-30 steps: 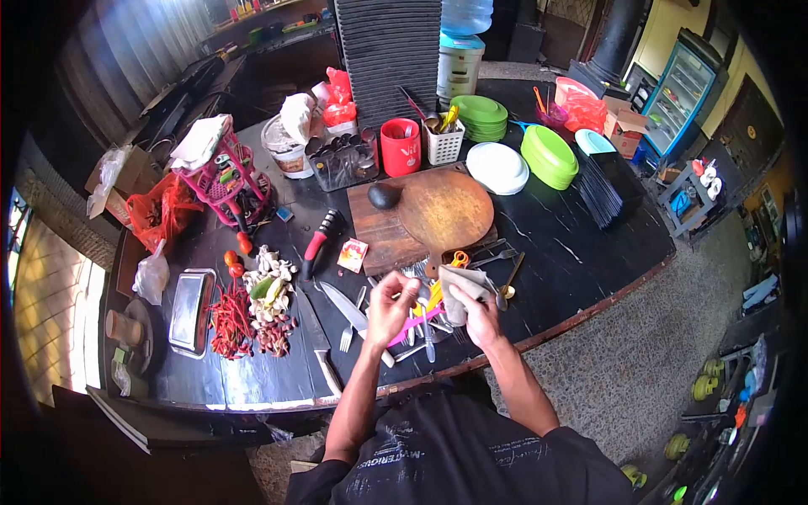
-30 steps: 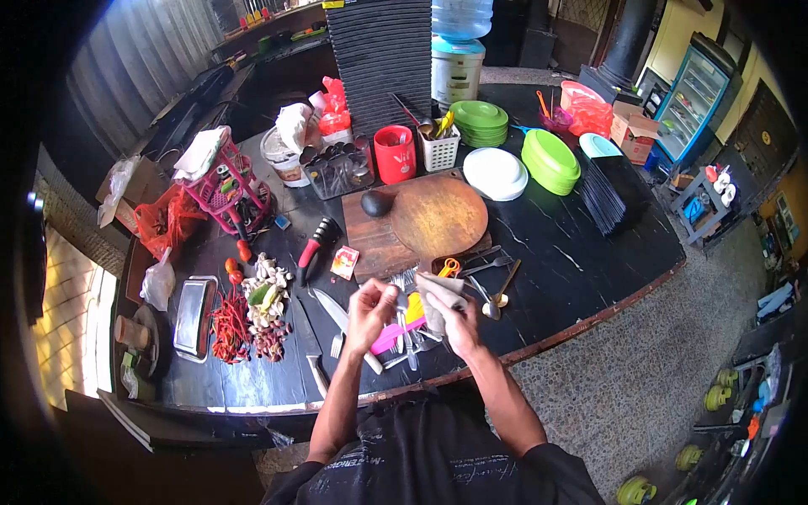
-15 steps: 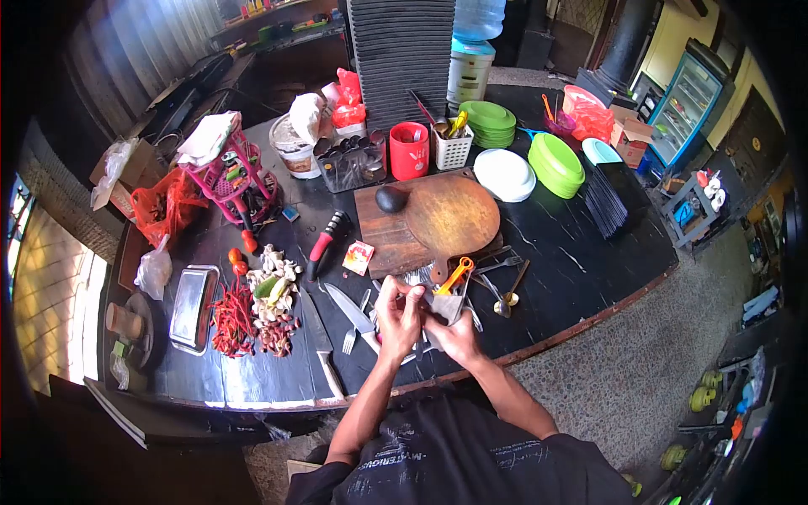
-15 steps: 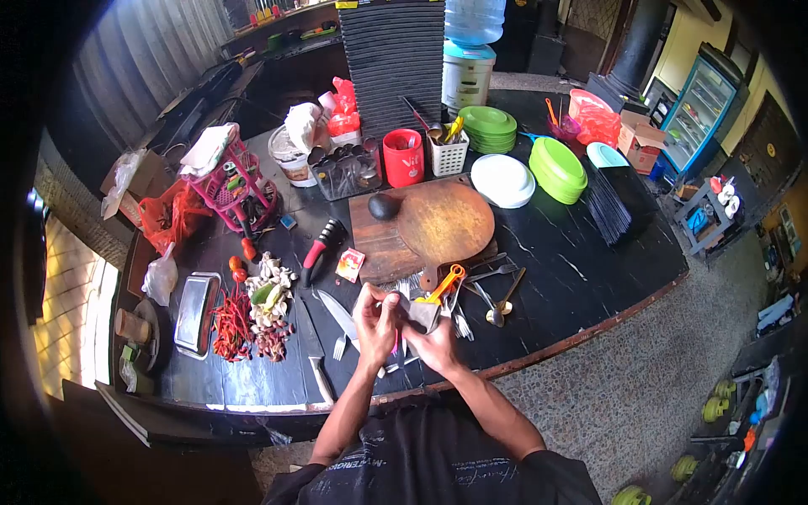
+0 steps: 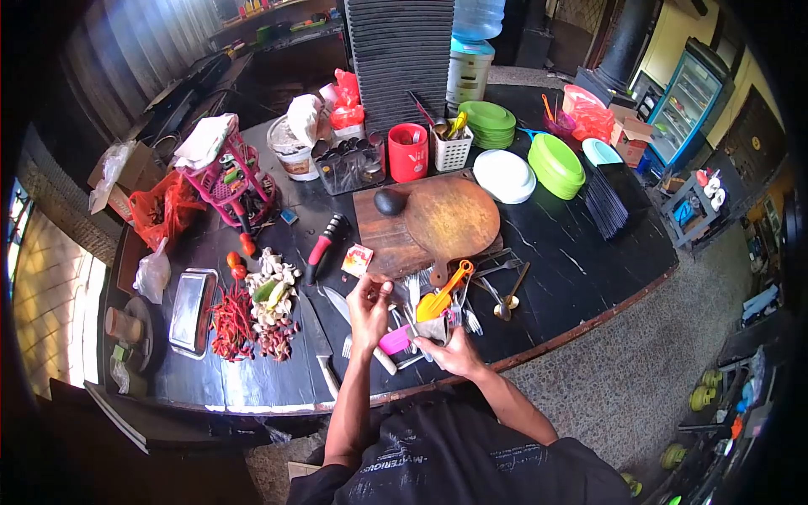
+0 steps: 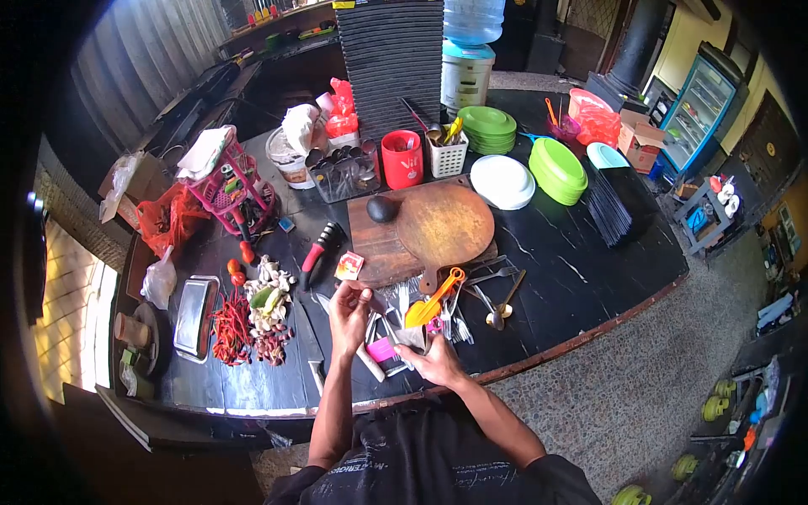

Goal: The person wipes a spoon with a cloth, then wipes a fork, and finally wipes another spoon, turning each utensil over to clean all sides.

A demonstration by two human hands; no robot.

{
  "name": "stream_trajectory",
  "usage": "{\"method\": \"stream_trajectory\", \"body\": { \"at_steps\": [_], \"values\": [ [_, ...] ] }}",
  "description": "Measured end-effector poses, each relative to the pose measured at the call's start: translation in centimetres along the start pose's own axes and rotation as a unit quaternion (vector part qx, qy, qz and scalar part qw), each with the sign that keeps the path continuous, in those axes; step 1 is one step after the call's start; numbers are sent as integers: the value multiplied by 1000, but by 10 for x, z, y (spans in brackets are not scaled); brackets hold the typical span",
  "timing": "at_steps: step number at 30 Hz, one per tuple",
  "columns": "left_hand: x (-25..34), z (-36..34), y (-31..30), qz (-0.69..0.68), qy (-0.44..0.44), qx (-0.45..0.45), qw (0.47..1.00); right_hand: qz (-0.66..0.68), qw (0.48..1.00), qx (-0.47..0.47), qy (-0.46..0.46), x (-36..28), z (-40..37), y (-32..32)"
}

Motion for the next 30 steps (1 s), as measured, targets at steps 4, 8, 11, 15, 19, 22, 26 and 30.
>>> {"method": "stream_trajectory", "body": {
  "at_steps": [4,8,11,15,19,22,26,30],
  "values": [
    [16,13,-6,0,-15,11,1000,44,999,10,26,4,3,-2],
    [39,41,-20,3,34,10,999,22,998,50,7,8,9,-17],
    [58,83,-55,-12,113,78,990,32,995,75,52,28,4,-32],
    [125,131,-91,81,242,210,944,39,991,105,69,37,-5,-52],
    [185,188,-104,194,365,292,862,45,984,144,95,57,-13,-66],
    [216,225,-101,247,403,292,832,41,980,165,108,60,-12,-72],
    [215,270,-92,296,432,270,808,52,974,184,124,67,-11,-74],
    [183,307,-90,311,395,250,827,49,974,176,132,70,-6,-71]
  ]
}}
Point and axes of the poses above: each hand's wrist, its own z-axis towards the middle knuckle, its own y-axis out of the palm, x = y × z, the point moved 8 cm from there along z, towards the middle knuckle, and after that the axes turned 13 degrees about -y, right-handed, at the moved point
